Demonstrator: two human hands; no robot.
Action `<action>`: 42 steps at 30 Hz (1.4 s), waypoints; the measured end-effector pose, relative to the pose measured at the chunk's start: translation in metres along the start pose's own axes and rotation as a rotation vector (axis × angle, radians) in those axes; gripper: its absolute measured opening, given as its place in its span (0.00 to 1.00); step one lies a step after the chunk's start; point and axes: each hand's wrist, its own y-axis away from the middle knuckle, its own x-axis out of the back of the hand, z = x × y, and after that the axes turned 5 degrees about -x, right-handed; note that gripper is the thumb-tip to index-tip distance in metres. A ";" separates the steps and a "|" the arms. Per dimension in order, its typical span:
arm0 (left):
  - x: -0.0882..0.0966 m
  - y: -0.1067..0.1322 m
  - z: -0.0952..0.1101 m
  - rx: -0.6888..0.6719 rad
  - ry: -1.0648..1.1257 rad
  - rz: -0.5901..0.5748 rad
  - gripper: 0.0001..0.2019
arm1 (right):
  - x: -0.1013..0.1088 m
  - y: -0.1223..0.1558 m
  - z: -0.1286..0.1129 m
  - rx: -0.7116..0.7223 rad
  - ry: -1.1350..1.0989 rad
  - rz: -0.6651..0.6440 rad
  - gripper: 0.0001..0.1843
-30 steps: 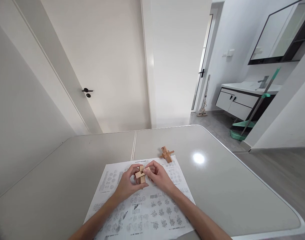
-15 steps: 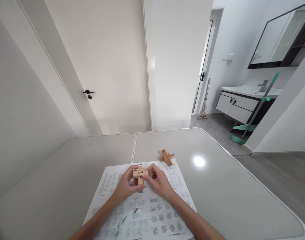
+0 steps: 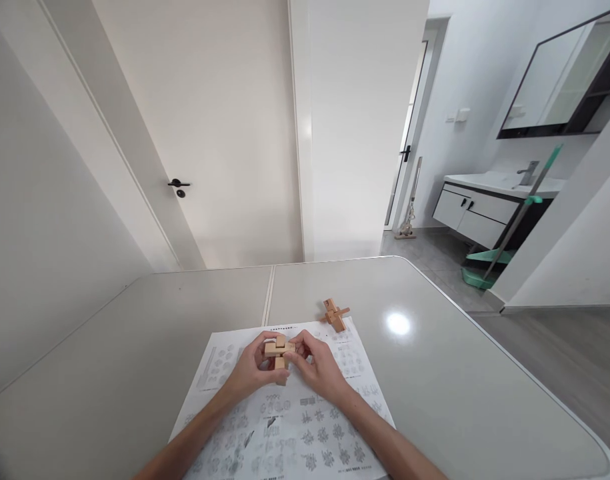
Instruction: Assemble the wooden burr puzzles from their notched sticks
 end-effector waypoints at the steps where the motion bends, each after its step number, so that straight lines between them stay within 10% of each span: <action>1: 0.000 0.000 0.000 0.008 0.005 0.001 0.28 | 0.000 0.000 -0.001 -0.007 -0.004 -0.007 0.17; 30: 0.004 0.000 0.001 0.000 -0.005 0.005 0.27 | 0.004 0.002 -0.003 -0.005 -0.118 -0.109 0.17; 42: 0.028 -0.009 -0.013 -0.101 -0.502 0.196 0.27 | 0.011 -0.004 -0.012 -0.055 -0.357 -0.043 0.19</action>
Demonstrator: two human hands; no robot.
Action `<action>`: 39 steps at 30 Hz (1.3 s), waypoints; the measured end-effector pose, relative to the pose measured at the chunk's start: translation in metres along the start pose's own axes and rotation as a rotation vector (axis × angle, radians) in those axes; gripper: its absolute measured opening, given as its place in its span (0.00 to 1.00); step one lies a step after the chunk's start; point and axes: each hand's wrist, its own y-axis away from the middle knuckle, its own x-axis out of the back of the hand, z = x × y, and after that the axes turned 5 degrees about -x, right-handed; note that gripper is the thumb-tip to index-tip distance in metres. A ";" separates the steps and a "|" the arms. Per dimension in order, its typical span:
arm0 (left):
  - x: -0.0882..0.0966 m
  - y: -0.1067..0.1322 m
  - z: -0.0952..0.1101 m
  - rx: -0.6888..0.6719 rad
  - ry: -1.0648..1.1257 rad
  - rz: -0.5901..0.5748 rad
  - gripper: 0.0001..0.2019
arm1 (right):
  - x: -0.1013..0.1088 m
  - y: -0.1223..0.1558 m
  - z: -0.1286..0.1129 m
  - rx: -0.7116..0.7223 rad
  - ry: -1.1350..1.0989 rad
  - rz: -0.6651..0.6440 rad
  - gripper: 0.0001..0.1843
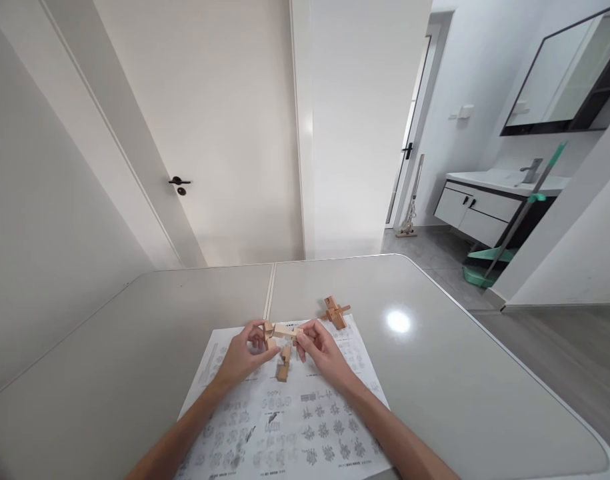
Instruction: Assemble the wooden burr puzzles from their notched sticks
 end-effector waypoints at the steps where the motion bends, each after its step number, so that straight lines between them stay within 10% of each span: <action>1: 0.001 0.000 -0.004 -0.016 -0.068 0.019 0.26 | 0.000 0.000 0.001 -0.005 -0.003 0.022 0.20; 9: -0.003 0.003 -0.020 -0.169 -0.342 -0.011 0.24 | 0.000 -0.003 0.009 -0.027 -0.029 0.062 0.21; 19: 0.003 0.012 0.012 -0.369 -0.338 -0.281 0.33 | 0.002 -0.003 0.010 -0.015 -0.065 0.053 0.18; 39: -0.002 0.010 0.013 -0.098 0.105 -0.126 0.29 | -0.002 -0.001 0.008 -0.039 -0.005 0.041 0.21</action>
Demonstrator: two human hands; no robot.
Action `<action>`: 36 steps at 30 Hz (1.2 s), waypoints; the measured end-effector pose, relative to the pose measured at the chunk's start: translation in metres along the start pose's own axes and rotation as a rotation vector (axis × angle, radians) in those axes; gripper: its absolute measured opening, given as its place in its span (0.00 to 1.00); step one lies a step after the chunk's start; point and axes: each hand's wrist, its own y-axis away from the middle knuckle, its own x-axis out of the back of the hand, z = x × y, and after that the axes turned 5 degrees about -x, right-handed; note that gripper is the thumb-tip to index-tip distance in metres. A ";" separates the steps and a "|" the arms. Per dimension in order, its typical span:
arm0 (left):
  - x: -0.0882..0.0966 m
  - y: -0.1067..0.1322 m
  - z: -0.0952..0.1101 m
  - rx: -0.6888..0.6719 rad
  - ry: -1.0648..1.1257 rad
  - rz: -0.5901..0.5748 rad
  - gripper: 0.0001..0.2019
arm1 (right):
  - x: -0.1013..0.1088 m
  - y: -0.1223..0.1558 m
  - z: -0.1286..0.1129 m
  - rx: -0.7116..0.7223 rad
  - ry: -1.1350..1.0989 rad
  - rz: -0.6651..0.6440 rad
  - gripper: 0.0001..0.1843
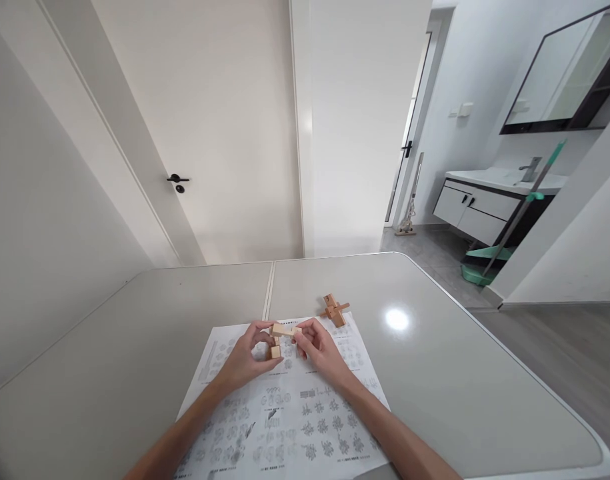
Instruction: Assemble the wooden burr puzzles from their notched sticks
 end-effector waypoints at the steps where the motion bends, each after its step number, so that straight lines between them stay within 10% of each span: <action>1: 0.000 0.000 0.000 0.009 -0.008 -0.004 0.29 | 0.000 0.000 0.000 -0.002 0.005 0.000 0.22; 36: -0.002 0.001 0.014 -0.159 -0.120 -0.033 0.27 | -0.002 0.006 0.006 0.130 0.330 -0.082 0.15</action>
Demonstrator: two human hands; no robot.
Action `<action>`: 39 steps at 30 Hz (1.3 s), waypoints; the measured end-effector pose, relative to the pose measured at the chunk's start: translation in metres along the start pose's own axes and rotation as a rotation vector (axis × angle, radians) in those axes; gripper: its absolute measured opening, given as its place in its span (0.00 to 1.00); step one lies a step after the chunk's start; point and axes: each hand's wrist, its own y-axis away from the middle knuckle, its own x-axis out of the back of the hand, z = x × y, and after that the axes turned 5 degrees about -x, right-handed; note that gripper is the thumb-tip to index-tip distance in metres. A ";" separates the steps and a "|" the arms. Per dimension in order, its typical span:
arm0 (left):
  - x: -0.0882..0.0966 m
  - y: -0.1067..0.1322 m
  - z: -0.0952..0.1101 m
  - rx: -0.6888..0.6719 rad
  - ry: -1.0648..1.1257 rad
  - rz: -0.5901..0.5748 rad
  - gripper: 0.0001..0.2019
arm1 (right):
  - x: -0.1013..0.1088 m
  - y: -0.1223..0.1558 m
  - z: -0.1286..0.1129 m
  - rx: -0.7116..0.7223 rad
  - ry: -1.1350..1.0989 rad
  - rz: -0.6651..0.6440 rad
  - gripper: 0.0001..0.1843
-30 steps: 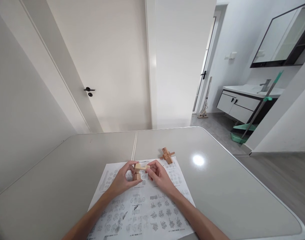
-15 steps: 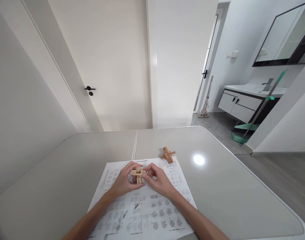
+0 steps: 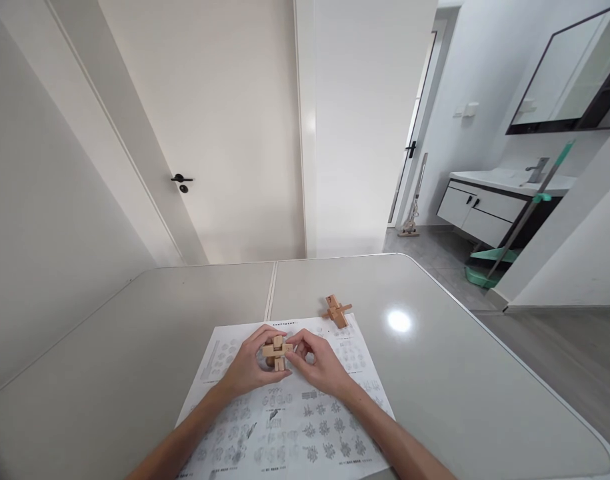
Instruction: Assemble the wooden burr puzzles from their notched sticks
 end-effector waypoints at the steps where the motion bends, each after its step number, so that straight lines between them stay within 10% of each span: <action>1: 0.000 0.000 0.000 -0.001 -0.002 -0.001 0.27 | 0.000 0.000 0.000 0.008 0.012 0.001 0.15; 39: -0.005 0.003 -0.001 -0.139 -0.076 0.083 0.29 | -0.002 -0.001 0.010 -0.069 -0.030 0.014 0.16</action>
